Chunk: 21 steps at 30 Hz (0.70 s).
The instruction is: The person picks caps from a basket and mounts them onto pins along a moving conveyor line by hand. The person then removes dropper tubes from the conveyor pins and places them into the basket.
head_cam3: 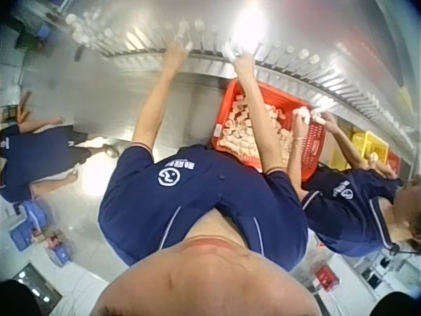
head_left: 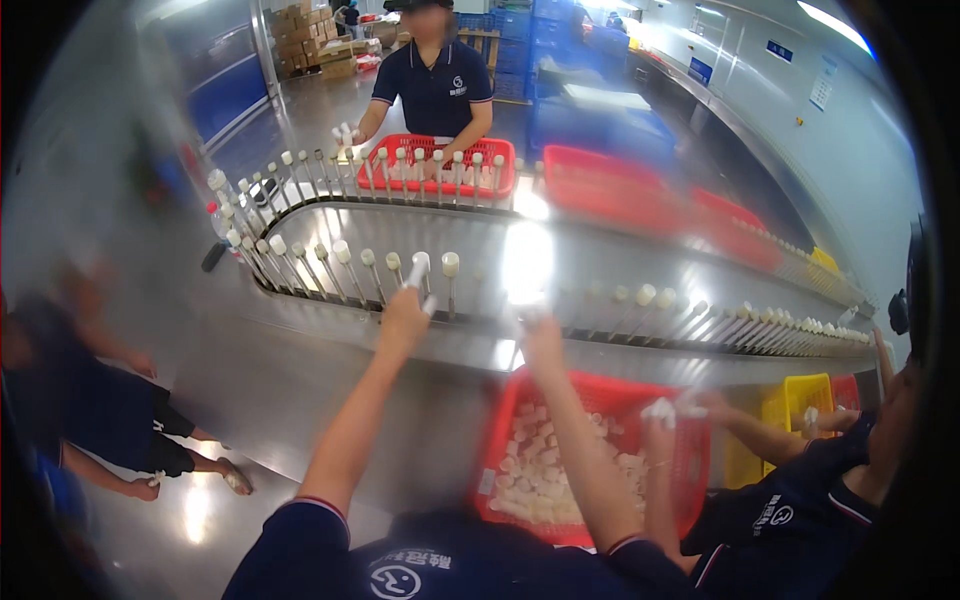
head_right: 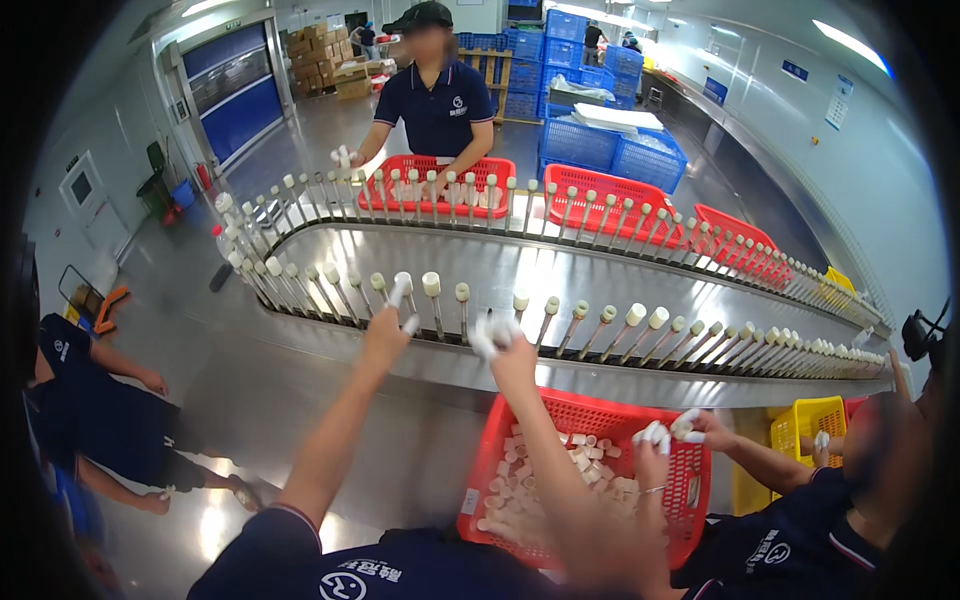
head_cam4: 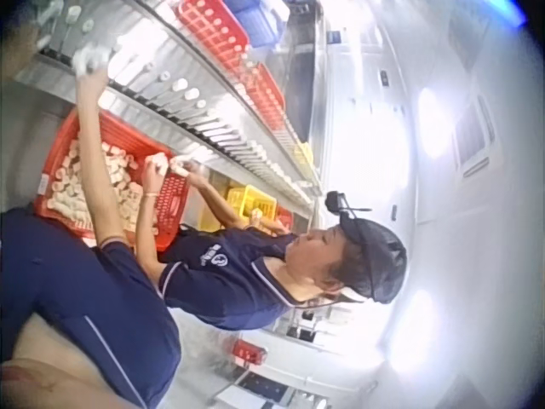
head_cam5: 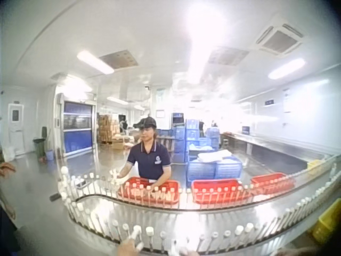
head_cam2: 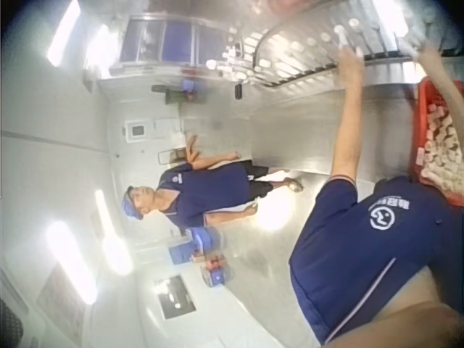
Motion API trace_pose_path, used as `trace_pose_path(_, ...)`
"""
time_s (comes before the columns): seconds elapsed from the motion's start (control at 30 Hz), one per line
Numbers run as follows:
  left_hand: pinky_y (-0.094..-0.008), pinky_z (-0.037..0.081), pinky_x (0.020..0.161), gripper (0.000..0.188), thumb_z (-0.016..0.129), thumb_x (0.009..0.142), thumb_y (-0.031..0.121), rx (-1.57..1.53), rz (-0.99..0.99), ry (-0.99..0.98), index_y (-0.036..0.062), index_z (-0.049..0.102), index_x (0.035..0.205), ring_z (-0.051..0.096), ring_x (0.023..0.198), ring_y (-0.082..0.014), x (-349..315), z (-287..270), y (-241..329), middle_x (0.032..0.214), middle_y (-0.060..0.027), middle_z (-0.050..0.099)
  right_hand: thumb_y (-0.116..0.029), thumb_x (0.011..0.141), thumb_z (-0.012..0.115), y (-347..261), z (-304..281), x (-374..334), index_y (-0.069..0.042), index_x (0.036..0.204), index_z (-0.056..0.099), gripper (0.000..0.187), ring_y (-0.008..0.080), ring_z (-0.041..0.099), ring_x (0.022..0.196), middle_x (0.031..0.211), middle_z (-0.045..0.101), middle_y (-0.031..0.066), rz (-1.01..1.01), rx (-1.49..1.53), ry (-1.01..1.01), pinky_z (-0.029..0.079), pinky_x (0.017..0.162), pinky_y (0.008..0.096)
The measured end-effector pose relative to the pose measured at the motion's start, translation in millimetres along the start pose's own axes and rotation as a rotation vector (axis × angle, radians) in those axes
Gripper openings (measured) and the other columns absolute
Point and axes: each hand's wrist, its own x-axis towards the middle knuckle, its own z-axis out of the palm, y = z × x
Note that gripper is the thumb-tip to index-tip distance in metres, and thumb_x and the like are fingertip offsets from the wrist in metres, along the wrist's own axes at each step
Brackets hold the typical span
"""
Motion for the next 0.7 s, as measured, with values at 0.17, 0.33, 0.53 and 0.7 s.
trace_pose_path(0.17, -0.0326, 0.045, 0.082, 0.035, 0.058, 0.078, 0.020, -0.376, 0.204, -0.426, 0.0024, 0.055, 0.108, 0.058, 0.095, -0.0265, -87, 78, 32, 0.104, -0.0152, 0.059, -0.036, 0.076, 0.060, 15, 21, 85, -0.008, 0.100, 0.057, 0.036, 0.0324, 0.059, 0.081, 0.086, 0.063, 0.0150, -0.027, -0.459, 0.032, 0.044, 0.072, 0.0368)
trace_pose_path(0.33, -0.0358, 0.029, 0.096, 0.041, 0.056, 0.075, 0.018, 0.133, 0.717, -0.560, 0.0051, 0.049, 0.113, 0.030, 0.122, -0.0219, -175, 256, 24, 0.135, -0.0170, 0.028, -0.025, 0.076, 0.057, 74, 11, 87, -0.010, 0.101, 0.057, 0.029, 0.0331, 0.059, 0.079, 0.083, 0.062, 0.0150, -0.167, -0.547, 0.166, 0.044, 0.070, 0.0407)
trace_pose_path(0.53, -0.0363, 0.033, 0.089, 0.038, 0.050, 0.070, 0.010, 0.384, 0.571, -1.130, 0.0011, 0.055, 0.106, 0.047, 0.102, -0.0261, -226, 301, 42, 0.104, -0.0179, 0.055, -0.024, 0.076, 0.058, 68, -73, 45, 0.004, 0.105, 0.050, 0.041, 0.0360, 0.053, 0.092, 0.099, 0.056, 0.0221, 0.050, -0.431, 0.175, 0.041, 0.082, 0.0382)
trace_pose_path(0.7, -0.0386, 0.038, 0.079, 0.027, 0.051, 0.075, 0.014, 0.343, 0.644, -1.273, -0.0009, 0.056, 0.096, 0.052, 0.092, -0.0260, -222, 306, 72, 0.095, -0.0158, 0.058, -0.024, 0.085, 0.050, 168, -166, -70, -0.007, 0.092, 0.049, 0.018, 0.0140, 0.051, 0.071, 0.082, 0.052, 0.0024, 0.263, 0.606, 0.345, 0.044, 0.061, 0.0274)
